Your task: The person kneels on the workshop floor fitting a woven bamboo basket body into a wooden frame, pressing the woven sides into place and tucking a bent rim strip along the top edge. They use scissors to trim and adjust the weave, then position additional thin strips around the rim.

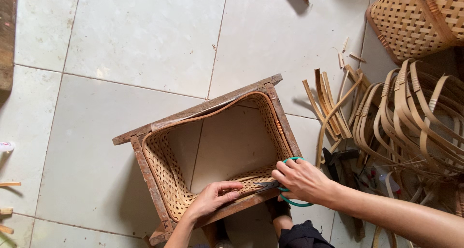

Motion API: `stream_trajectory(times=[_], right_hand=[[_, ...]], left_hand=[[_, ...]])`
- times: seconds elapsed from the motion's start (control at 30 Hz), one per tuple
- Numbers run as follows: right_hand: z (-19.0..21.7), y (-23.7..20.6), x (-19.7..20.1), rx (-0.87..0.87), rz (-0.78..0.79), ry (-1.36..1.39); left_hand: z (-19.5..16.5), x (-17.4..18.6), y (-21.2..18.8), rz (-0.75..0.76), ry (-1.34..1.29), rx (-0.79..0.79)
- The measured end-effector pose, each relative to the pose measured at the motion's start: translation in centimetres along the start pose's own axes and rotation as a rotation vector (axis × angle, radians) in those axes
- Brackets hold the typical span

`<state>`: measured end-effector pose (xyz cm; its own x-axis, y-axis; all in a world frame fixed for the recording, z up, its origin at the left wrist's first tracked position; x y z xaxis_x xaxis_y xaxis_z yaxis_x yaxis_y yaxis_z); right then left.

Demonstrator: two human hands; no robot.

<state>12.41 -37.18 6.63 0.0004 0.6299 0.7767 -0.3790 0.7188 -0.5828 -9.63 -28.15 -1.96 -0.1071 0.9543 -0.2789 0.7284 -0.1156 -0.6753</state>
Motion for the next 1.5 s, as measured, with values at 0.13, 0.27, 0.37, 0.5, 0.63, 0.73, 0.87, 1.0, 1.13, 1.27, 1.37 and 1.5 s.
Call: stream_trajectory(times=[0.13,0.27,0.37,0.5,0.63,0.73,0.87,1.0,1.13,1.27,1.37,1.5], right_hand=[[0.4,1.2,0.3,-0.030,0.153,0.097],[0.6,1.3,0.1,-0.034,0.208,0.142],[0.8,1.5,-0.1,-0.062,0.185,0.116],[1.6,2.4,-1.3,-0.088,0.252,0.120],[2.3,2.4,-1.0,-0.037,0.006,0.070],[2.0,2.4,-1.4,-0.006,-0.046,0.061],[1.5,3.2,-2.8,0.053,0.050,0.036],[1.1,3.3,-3.6,0.107,0.115,0.042],[0.8,3.3,-3.4,0.120,0.199,0.059],[0.5,3.4,-0.7,0.089,0.062,0.052],[0.2,3.6,0.1,0.082,0.198,0.071],[0.0,3.7,1.2,0.111,0.237,0.097]], left_hand=[[0.0,0.3,0.0,-0.022,-0.029,-0.019],[0.0,0.7,-0.3,-0.091,-0.008,-0.012],[-0.1,0.8,-0.3,-0.121,0.038,0.023],[-0.6,1.0,-0.4,-0.146,0.055,-0.006],[-0.7,1.2,-0.7,-0.157,0.074,-0.035],[-0.3,1.2,-0.7,-0.159,0.071,-0.007],[0.2,1.0,-0.2,-0.126,0.113,0.020],[1.1,1.1,-0.8,-0.024,0.141,0.106],[1.4,1.7,-2.7,0.018,0.041,-0.018],[1.9,1.9,-3.0,0.002,0.010,0.021],[2.1,1.9,-2.7,-0.019,0.013,0.057],[1.9,2.2,-2.8,-0.051,0.041,0.018]])
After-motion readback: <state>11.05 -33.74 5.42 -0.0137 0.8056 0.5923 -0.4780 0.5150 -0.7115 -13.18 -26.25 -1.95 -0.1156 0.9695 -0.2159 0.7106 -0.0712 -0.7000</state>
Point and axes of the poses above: each hand's wrist, its own y-axis towards the middle knuckle, its own x-axis out of the back of the hand, z = x × y, the point moved 6 cm from there along y, towards the middle knuckle, and after that the axes turned 15 degrees about z, right-handed, at the moved point
